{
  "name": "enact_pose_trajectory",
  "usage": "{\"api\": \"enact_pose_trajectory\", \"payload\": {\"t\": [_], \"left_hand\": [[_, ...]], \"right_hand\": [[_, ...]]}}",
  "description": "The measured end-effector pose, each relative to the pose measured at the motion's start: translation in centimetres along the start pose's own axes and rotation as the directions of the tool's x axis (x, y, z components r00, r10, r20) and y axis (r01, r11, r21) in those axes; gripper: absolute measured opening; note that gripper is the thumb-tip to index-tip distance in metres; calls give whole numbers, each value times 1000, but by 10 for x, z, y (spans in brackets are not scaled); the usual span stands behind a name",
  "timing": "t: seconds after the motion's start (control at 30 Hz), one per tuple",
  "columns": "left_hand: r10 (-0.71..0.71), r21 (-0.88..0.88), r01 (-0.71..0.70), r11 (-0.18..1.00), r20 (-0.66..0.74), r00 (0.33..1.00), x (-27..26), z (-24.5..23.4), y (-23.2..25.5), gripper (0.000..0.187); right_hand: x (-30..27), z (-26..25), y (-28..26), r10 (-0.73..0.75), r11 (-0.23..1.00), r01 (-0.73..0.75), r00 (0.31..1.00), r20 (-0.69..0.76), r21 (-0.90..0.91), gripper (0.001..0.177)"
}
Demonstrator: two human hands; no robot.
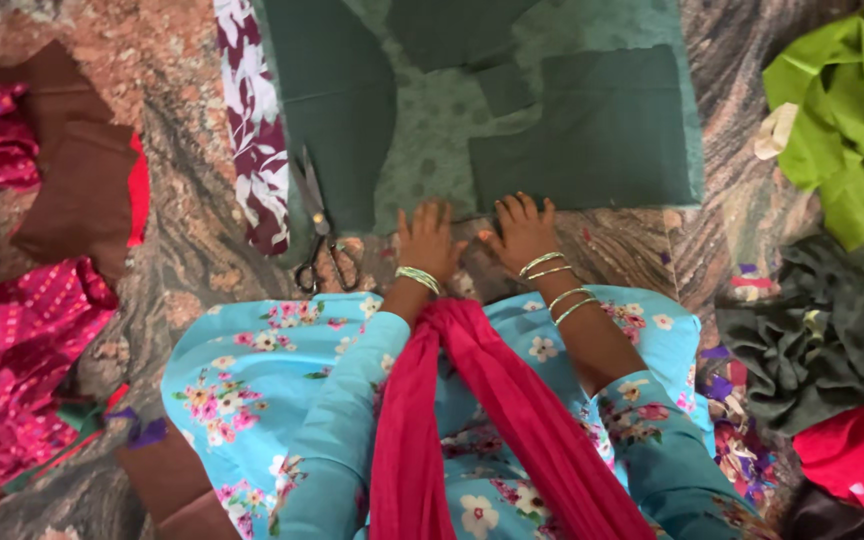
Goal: The person cuts pieces of dark green fabric using shears while sitting on the floor, occasionally shifting and smoothing the material.
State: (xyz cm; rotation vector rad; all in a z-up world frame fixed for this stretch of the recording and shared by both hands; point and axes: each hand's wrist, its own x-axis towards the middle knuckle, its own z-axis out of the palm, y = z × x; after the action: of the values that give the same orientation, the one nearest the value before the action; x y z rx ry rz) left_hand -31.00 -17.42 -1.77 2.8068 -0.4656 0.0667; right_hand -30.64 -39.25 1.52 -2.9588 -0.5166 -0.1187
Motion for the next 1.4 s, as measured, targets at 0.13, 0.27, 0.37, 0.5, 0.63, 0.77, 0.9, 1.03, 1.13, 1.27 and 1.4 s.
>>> {"api": "enact_pose_trajectory", "payload": {"t": [0.13, 0.27, 0.37, 0.5, 0.63, 0.77, 0.9, 1.03, 1.13, 1.27, 1.4], "left_hand": [[-228, 76, 230, 970, -35, 973, -14, -36, -62, 83], [-416, 66, 428, 902, -138, 899, -50, -61, -132, 84], [-531, 4, 540, 842, -176, 829, -76, -68, -171, 84], [-637, -67, 633, 771, -69, 768, -73, -66, -191, 78], [-562, 115, 556, 823, 32, 826, -72, -73, -195, 79], [-663, 118, 653, 748, 166, 730, -82, -95, -203, 71], [-591, 42, 590, 806, 105, 800, -88, -91, -204, 72], [-567, 97, 564, 820, 263, 780, -87, -81, -200, 76], [-587, 171, 566, 806, 345, 732, -87, -79, -200, 81], [-604, 178, 578, 796, 287, 744, -81, -76, -200, 89], [-607, 184, 581, 793, 314, 730, -80, -73, -198, 83]], "right_hand": [[-3, 0, -1, 1, 1000, -1, 1000, -4, -14, 72], [-2, 2, -5, 12, 999, -10, 999, 31, -46, 74], [-2, -2, -13, 17, 999, -18, 999, -32, -45, 76], [2, -18, -53, -62, 998, 58, 980, -189, -26, 70], [9, -26, -140, -144, 880, 241, 957, -253, 409, 48], [7, -12, -220, -180, 788, 284, 955, -238, 546, 39], [20, 23, -256, -335, 805, 309, 941, -41, 507, 42], [25, 32, -262, -370, 847, 439, 892, -262, 299, 44], [13, 21, -249, -252, 848, 287, 958, -138, 446, 48], [-18, -3, -214, -70, 918, 50, 997, 36, 394, 36], [-43, -2, -194, -58, 898, 65, 998, -30, 435, 31]]}}
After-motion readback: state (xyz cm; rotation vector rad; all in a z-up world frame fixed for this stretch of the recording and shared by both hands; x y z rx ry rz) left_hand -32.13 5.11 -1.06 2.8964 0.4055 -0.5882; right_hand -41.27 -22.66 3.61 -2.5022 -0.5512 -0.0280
